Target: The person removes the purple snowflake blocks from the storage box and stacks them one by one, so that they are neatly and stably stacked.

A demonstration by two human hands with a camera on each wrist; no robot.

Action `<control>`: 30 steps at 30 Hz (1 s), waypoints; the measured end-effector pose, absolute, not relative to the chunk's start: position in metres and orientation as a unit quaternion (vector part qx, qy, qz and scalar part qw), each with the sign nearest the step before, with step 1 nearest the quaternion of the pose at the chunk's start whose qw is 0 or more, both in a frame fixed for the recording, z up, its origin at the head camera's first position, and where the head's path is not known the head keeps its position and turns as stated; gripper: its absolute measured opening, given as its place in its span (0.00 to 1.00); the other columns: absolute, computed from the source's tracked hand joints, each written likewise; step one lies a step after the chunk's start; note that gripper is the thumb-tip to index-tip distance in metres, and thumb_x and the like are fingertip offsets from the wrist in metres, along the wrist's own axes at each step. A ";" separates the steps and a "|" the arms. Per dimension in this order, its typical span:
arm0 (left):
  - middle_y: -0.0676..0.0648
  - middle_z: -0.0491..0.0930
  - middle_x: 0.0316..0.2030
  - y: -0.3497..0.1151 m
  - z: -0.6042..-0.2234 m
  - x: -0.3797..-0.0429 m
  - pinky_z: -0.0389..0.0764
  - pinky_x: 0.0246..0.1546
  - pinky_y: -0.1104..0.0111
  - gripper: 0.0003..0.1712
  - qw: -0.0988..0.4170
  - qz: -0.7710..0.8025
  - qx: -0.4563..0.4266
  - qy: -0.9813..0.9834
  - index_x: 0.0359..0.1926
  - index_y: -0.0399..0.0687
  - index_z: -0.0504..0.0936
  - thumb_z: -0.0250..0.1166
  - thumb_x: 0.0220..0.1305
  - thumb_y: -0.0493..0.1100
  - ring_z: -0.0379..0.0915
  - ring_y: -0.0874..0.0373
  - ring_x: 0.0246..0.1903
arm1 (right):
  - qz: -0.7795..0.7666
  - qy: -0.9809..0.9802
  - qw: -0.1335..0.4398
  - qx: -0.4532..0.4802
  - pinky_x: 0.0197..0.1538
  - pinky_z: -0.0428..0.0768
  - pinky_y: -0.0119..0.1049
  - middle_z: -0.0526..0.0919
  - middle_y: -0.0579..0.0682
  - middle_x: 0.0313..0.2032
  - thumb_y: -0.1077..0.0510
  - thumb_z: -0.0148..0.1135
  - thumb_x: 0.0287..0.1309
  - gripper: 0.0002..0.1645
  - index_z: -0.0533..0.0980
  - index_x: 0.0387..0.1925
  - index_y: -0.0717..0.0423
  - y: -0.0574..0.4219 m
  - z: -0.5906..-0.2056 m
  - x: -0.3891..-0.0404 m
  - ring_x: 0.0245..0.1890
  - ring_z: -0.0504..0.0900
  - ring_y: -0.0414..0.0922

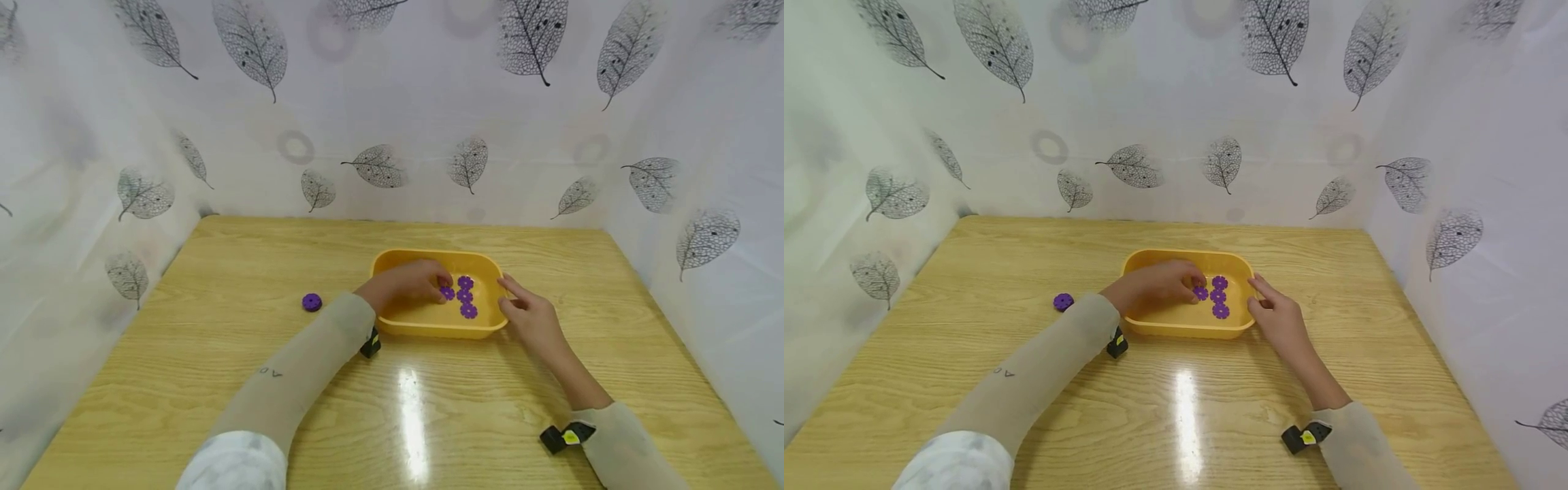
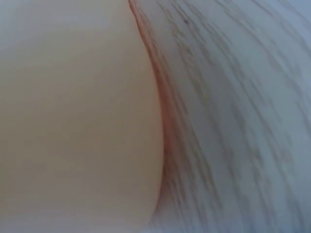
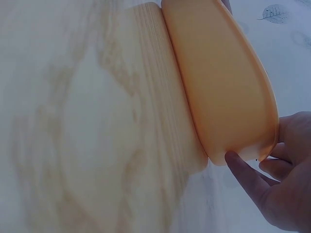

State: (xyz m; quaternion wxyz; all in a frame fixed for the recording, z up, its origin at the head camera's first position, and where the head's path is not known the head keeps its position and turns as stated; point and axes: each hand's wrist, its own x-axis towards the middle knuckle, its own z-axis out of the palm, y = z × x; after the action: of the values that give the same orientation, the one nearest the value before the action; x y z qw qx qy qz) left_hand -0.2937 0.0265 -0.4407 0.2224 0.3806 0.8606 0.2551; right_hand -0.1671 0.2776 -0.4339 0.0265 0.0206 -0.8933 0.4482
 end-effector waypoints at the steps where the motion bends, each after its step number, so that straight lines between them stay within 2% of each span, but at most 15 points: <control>1: 0.51 0.79 0.57 0.027 -0.441 -0.294 0.71 0.65 0.67 0.24 0.220 0.252 0.383 0.861 0.63 0.48 0.79 0.67 0.68 0.49 0.73 0.58 0.57 | 0.450 -0.893 0.026 0.020 0.31 0.80 0.28 0.69 0.48 0.72 0.53 0.57 0.72 0.27 0.71 0.70 0.52 0.278 -0.434 -0.167 0.39 0.80 0.35; 15: 0.54 0.79 0.50 0.030 -0.442 -0.294 0.76 0.56 0.70 0.17 0.214 0.248 0.385 0.863 0.55 0.52 0.82 0.66 0.68 0.49 0.74 0.61 0.48 | 0.446 -0.894 0.030 0.023 0.31 0.78 0.28 0.69 0.47 0.71 0.53 0.57 0.72 0.27 0.72 0.69 0.52 0.278 -0.435 -0.168 0.38 0.80 0.35; 20: 0.53 0.79 0.51 0.029 -0.441 -0.294 0.75 0.58 0.68 0.21 0.220 0.246 0.384 0.862 0.56 0.49 0.81 0.68 0.67 0.51 0.74 0.59 0.50 | 0.451 -0.892 0.029 0.023 0.32 0.79 0.27 0.69 0.48 0.71 0.54 0.57 0.72 0.27 0.72 0.69 0.53 0.279 -0.434 -0.168 0.39 0.80 0.34; 23: 0.54 0.78 0.53 0.028 -0.442 -0.295 0.74 0.60 0.68 0.23 0.223 0.230 0.392 0.863 0.57 0.52 0.81 0.70 0.65 0.53 0.73 0.60 0.52 | 0.454 -0.890 0.025 0.023 0.33 0.80 0.27 0.69 0.47 0.72 0.53 0.57 0.72 0.27 0.71 0.70 0.52 0.279 -0.435 -0.168 0.39 0.80 0.35; 30: 0.57 0.74 0.54 0.026 -0.441 -0.293 0.73 0.58 0.69 0.15 0.217 0.202 0.413 0.861 0.51 0.60 0.84 0.68 0.64 0.54 0.72 0.61 0.50 | 0.454 -0.890 0.023 0.022 0.33 0.80 0.27 0.68 0.47 0.72 0.53 0.57 0.73 0.27 0.71 0.70 0.51 0.280 -0.437 -0.169 0.39 0.80 0.35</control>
State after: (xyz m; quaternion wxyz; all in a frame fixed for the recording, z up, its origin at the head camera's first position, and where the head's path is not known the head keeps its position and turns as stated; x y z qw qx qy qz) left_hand -0.2930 0.0258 -0.4413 0.2168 0.4126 0.8615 0.2016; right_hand -0.1688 0.2805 -0.4365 0.0233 0.0223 -0.8902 0.4545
